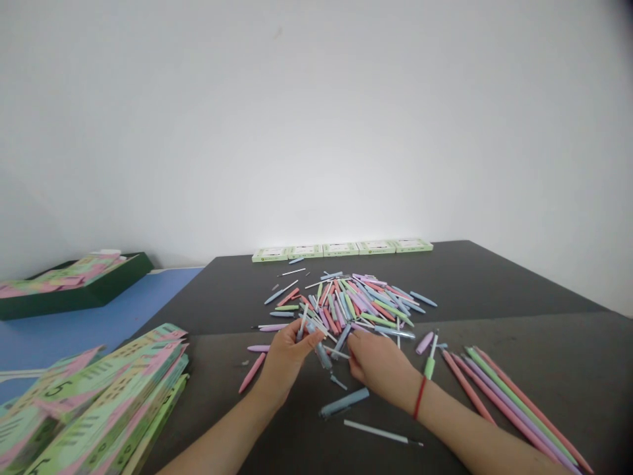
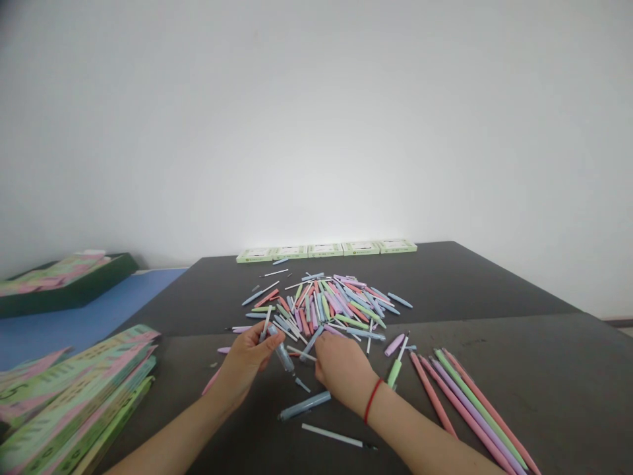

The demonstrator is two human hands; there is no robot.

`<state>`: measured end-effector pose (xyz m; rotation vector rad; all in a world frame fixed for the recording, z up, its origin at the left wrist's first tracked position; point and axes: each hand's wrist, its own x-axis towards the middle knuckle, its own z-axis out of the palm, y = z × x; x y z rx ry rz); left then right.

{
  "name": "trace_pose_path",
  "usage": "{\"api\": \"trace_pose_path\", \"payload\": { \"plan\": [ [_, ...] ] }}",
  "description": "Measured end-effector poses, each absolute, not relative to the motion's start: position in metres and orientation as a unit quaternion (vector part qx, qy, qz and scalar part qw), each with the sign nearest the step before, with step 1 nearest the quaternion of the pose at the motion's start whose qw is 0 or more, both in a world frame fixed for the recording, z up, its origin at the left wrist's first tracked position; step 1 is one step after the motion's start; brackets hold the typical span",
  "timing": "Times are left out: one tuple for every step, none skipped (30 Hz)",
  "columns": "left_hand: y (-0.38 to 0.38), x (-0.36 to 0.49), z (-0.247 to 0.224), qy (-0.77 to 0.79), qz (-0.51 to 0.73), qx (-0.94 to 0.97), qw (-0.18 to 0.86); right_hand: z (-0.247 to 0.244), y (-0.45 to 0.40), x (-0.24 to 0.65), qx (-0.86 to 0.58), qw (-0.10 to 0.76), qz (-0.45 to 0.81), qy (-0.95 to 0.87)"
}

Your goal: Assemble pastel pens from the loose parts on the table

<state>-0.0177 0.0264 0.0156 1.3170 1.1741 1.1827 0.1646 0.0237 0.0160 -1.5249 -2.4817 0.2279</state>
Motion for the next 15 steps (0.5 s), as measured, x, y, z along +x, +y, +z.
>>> {"api": "trace_pose_path", "payload": {
  "plan": [
    [0.026, -0.018, 0.016, 0.483, 0.488, 0.538, 0.489, 0.018, 0.026, 0.168, -0.529, 0.121, 0.086, -0.836],
    [0.026, -0.017, 0.017, 0.484, 0.486, 0.539, 0.489, 0.021, 0.028, 0.172, -0.537, 0.131, 0.096, -0.828],
    [0.026, -0.017, 0.017, 0.484, 0.483, 0.544, 0.486, 0.025, 0.03, 0.175, -0.539, 0.139, 0.104, -0.824],
    [0.025, -0.017, 0.017, 0.483, 0.479, 0.554, 0.48, 0.028, 0.031, 0.177, -0.538, 0.15, 0.124, -0.821],
    [0.024, -0.016, 0.017, 0.481, 0.471, 0.569, 0.472, 0.032, 0.032, 0.179, -0.531, 0.166, 0.166, -0.814],
    [0.023, -0.015, 0.017, 0.479, 0.46, 0.586, 0.464, 0.035, 0.032, 0.18, -0.519, 0.191, 0.23, -0.801],
    [0.022, -0.014, 0.018, 0.476, 0.447, 0.604, 0.457, 0.038, 0.032, 0.181, -0.502, 0.224, 0.308, -0.776],
    [0.019, -0.013, 0.018, 0.473, 0.432, 0.621, 0.452, 0.041, 0.031, 0.18, -0.479, 0.262, 0.388, -0.743],
    [0.017, -0.012, 0.019, 0.471, 0.415, 0.637, 0.448, 0.042, 0.03, 0.179, -0.453, 0.301, 0.456, -0.704],
    [0.014, -0.011, 0.019, 0.47, 0.398, 0.649, 0.445, 0.044, 0.029, 0.178, -0.428, 0.336, 0.502, -0.672],
    [0.012, -0.009, 0.02, 0.471, 0.384, 0.659, 0.442, 0.045, 0.027, 0.176, -0.411, 0.362, 0.519, -0.656],
    [0.01, -0.008, 0.02, 0.471, 0.375, 0.666, 0.44, 0.046, 0.026, 0.175, -0.401, 0.379, 0.521, -0.651],
    [0.008, -0.007, 0.021, 0.471, 0.37, 0.669, 0.44, 0.046, 0.024, 0.173, -0.395, 0.392, 0.514, -0.652],
    [0.006, -0.006, 0.021, 0.47, 0.367, 0.67, 0.443, 0.047, 0.023, 0.172, -0.395, 0.401, 0.501, -0.658],
    [0.005, -0.004, 0.021, 0.468, 0.366, 0.668, 0.448, 0.048, 0.021, 0.171, -0.396, 0.406, 0.484, -0.667]
  ]
}}
